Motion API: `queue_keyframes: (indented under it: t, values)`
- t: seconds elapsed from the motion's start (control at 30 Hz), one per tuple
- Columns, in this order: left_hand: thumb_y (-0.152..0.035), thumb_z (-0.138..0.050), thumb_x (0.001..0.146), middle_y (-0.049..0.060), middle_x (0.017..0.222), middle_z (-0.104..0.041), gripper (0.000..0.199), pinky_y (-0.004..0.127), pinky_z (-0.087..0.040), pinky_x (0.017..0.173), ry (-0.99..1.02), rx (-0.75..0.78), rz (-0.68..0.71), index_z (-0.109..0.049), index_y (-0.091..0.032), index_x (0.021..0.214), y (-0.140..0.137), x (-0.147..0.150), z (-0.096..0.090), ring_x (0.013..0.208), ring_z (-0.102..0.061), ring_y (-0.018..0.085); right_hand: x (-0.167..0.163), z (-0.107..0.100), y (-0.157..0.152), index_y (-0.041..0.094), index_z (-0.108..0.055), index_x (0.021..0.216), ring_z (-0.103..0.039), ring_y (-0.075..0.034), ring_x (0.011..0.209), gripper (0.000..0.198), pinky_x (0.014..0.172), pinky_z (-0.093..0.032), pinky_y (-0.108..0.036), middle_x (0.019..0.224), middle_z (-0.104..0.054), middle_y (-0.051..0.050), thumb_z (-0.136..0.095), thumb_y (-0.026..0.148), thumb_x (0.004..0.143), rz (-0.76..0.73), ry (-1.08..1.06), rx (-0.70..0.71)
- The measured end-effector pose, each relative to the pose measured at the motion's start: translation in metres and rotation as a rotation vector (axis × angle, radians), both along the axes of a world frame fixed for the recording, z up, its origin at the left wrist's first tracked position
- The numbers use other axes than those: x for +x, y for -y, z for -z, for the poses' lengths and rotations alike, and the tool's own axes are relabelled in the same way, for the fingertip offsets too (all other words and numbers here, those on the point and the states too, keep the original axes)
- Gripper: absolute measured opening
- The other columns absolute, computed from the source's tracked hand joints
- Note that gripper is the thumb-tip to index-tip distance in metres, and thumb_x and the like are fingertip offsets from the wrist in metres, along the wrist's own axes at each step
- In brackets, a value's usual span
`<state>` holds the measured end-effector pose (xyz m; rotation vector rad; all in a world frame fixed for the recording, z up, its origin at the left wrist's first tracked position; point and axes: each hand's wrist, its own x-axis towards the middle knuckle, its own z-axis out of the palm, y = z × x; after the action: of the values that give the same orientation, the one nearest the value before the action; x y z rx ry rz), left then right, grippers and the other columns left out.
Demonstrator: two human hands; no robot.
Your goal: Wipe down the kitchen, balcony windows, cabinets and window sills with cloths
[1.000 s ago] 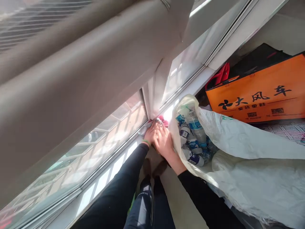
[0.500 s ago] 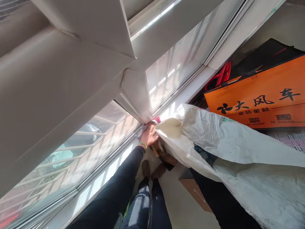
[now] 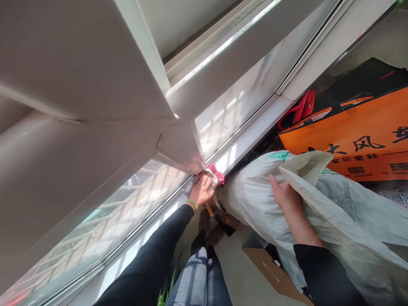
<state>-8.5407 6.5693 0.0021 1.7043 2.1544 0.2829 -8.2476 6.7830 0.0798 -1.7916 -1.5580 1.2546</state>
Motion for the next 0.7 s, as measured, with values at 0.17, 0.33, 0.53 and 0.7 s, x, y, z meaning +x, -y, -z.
queue_keyframes:
  t: [0.17,0.33,0.53,0.7]
  values:
    - [-0.036,-0.066,0.095,0.009,0.179,-0.028,0.066,0.059,-0.03,0.133,-0.004,0.0,0.079,-0.056,-0.024,0.158,-0.046,0.007,0.008,0.168,-0.016,0.039,0.022,-0.007,-0.025,0.03,-0.059,0.144,-0.078,-0.029,0.095,0.065,0.079,-0.062,-0.051,0.142,-0.067,-0.024,-0.032,0.072,0.102,0.404,-0.476,-0.4]
    - [-0.037,-0.064,0.096,0.012,0.18,-0.025,0.07,0.063,-0.019,0.136,-0.013,-0.011,0.138,-0.049,-0.02,0.163,-0.125,0.019,0.019,0.168,-0.011,0.042,0.025,-0.004,-0.042,0.029,-0.067,0.12,-0.072,-0.031,0.12,0.066,0.089,-0.063,-0.057,0.142,-0.065,-0.022,-0.023,0.075,0.101,0.564,-0.724,-0.479]
    - [-0.034,-0.065,0.096,0.014,0.181,-0.02,0.071,0.064,-0.023,0.134,0.056,0.045,0.175,-0.048,-0.018,0.163,-0.196,0.029,0.029,0.168,-0.005,0.044,0.019,0.013,-0.061,0.027,-0.064,0.099,-0.067,-0.027,0.13,0.062,0.098,-0.063,-0.054,0.146,-0.06,-0.02,-0.015,0.064,0.1,0.557,-0.802,-0.305]
    - [-0.039,-0.056,0.102,0.011,0.181,-0.022,0.067,0.061,-0.028,0.133,-0.009,0.033,0.199,-0.044,-0.023,0.165,-0.221,0.033,0.029,0.169,-0.008,0.039,-0.054,0.002,-0.072,0.027,-0.055,0.095,-0.071,-0.016,0.118,0.016,0.11,-0.058,-0.039,0.124,-0.07,-0.007,-0.051,0.042,0.097,0.854,-0.775,-0.121]
